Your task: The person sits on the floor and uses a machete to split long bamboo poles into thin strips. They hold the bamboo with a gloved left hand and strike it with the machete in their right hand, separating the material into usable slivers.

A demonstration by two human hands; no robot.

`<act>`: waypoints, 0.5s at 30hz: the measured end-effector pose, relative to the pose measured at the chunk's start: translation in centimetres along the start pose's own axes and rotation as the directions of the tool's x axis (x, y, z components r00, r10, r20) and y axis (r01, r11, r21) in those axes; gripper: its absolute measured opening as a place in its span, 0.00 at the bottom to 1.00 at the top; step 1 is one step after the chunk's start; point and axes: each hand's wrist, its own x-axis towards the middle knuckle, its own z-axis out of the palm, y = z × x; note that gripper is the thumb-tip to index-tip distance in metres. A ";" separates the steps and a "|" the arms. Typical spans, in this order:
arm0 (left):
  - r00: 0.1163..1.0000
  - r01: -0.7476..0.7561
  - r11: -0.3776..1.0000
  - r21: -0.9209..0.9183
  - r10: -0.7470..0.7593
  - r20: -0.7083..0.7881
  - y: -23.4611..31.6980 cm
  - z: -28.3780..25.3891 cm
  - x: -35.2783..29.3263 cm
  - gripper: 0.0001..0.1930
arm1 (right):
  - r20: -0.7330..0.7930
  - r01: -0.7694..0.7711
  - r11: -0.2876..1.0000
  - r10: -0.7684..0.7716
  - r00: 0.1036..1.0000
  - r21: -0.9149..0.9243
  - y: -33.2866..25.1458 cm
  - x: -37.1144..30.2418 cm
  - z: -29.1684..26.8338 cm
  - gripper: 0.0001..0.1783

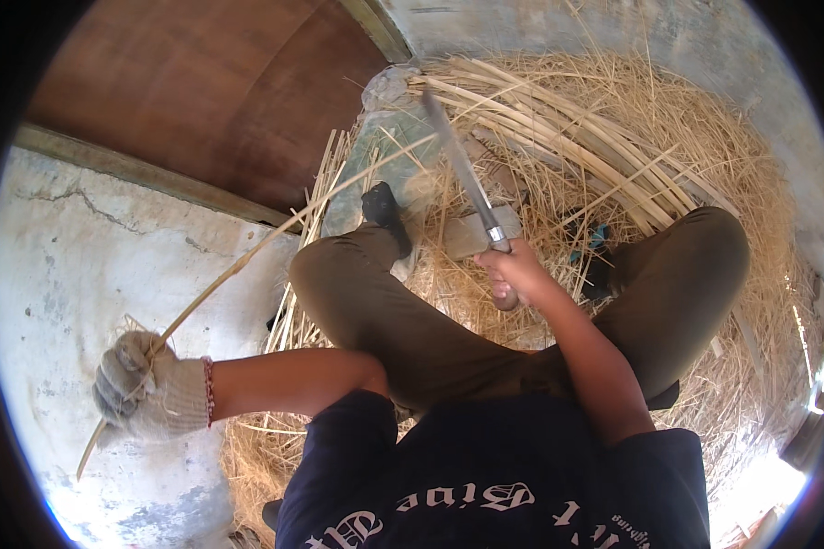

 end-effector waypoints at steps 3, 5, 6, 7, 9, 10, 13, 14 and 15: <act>1.000 -0.004 1.000 0.006 0.004 -0.013 0.2 0.0 0.0 0.36 | -0.206 0.076 0.959 -0.135 0.969 -0.272 -0.9 -0.1 -0.1 0.10; 1.000 -0.010 1.000 -0.003 0.009 -0.015 0.7 -0.1 0.0 0.36 | -0.226 0.152 0.858 -0.294 0.929 -0.490 -1.6 -0.8 -0.7 0.10; 1.000 -0.015 1.000 0.002 0.015 -0.011 1.0 -0.1 0.1 0.36 | -0.224 0.176 0.788 -0.369 0.902 -0.590 -1.7 -1.1 -0.9 0.10; 1.000 -0.016 1.000 0.004 0.016 -0.015 1.3 -0.1 0.2 0.36 | -0.240 0.171 0.752 -0.404 0.883 -0.636 -1.4 -1.2 -0.5 0.11; 0.999 -0.019 1.000 0.001 0.019 -0.029 1.4 -0.3 0.1 0.36 | -0.264 0.147 0.666 -0.475 0.840 -0.731 -1.2 -1.3 0.2 0.11; 0.999 -0.019 1.000 -0.003 0.019 -0.034 1.5 -0.4 0.1 0.36 | -0.275 0.129 0.638 -0.495 0.824 -0.759 -1.2 -1.4 0.0 0.12; 0.999 -0.028 1.000 -0.003 0.028 -0.040 1.8 -0.6 0.2 0.36 | -0.266 0.143 0.575 -0.566 0.780 -0.805 -2.2 -2.0 0.1 0.13; 0.999 -0.030 1.000 -0.001 0.029 -0.043 1.9 -0.7 0.2 0.36 | -0.243 0.186 0.567 -0.595 0.766 -0.803 -2.2 -2.3 0.2 0.14; 0.999 -0.030 1.000 0.001 0.030 -0.044 1.9 -0.7 0.2 0.36 | -0.220 0.228 0.556 -0.623 0.750 -0.799 -2.3 -2.6 0.3 0.14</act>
